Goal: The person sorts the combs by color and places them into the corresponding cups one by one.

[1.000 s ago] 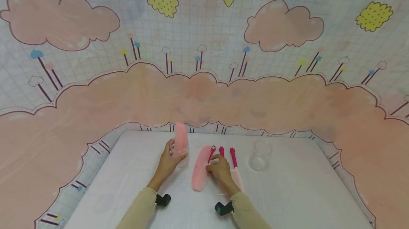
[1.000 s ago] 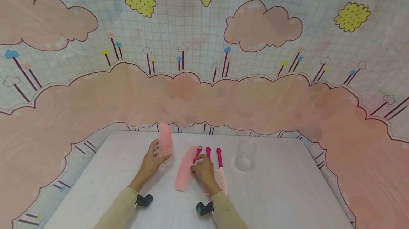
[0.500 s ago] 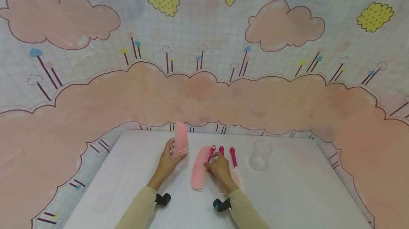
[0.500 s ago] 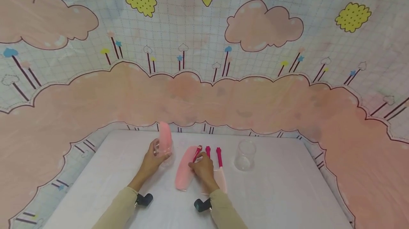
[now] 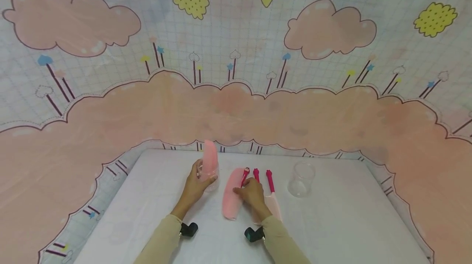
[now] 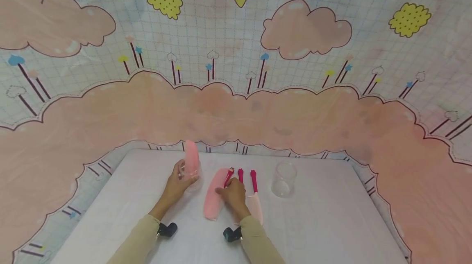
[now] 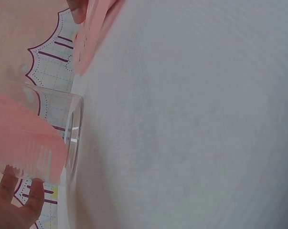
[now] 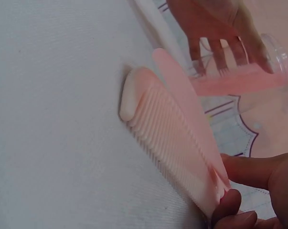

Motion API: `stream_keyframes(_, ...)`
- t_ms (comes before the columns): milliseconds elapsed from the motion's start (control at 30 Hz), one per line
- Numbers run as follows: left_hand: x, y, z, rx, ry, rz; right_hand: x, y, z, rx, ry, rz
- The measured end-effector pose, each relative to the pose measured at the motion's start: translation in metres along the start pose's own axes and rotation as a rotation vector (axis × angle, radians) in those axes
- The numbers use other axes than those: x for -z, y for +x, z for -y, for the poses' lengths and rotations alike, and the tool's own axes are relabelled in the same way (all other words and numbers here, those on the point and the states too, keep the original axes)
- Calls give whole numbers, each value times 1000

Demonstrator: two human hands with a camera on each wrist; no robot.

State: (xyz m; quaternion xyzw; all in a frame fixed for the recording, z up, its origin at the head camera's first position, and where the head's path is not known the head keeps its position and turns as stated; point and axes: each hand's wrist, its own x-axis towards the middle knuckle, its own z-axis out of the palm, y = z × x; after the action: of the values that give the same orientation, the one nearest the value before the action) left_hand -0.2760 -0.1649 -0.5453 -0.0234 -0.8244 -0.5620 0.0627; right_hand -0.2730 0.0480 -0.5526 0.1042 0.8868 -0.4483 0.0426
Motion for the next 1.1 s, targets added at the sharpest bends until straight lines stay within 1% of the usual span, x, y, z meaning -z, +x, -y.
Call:
stream_keyframes(133, 0, 0, -1, -3, 6, -4, 5, -1, 0, 25, -6, 33)
stream_keyframes(233, -1, 0, 1, -11, 25, -8, 8, 0, -2, 27, 15, 70)
stream_keyframes(300, -1, 0, 1, -19, 37, -11, 10, 1, -4, 11, 50, 96)
stream_keyframes(467, -1, 0, 0, -22, 42, -17, 17, 5, -5, -34, 179, 156)
stream_keyframes(533, -1, 0, -2, -14, 37, -19, 19, 5, -5, -42, 225, 177)
stream_keyframes(600, 0, -1, -4, -10, 33, -16, 21, 5, -5, -38, 248, 185)
stream_keyframes(733, 0, -2, -3, -2, 28, -7, 21, 7, -10, 0, 303, 188)
stream_keyframes(933, 0, -1, -3, -18, 36, -10, 25, 6, -11, 61, 417, 218)
stream_keyframes(1000, 1, -1, -4, -23, 31, -13, 27, 4, -10, 76, 421, 216)
stream_keyframes(1100, 1, -2, -6, -17, 16, -15, 28, 2, -9, 93, 398, 192)
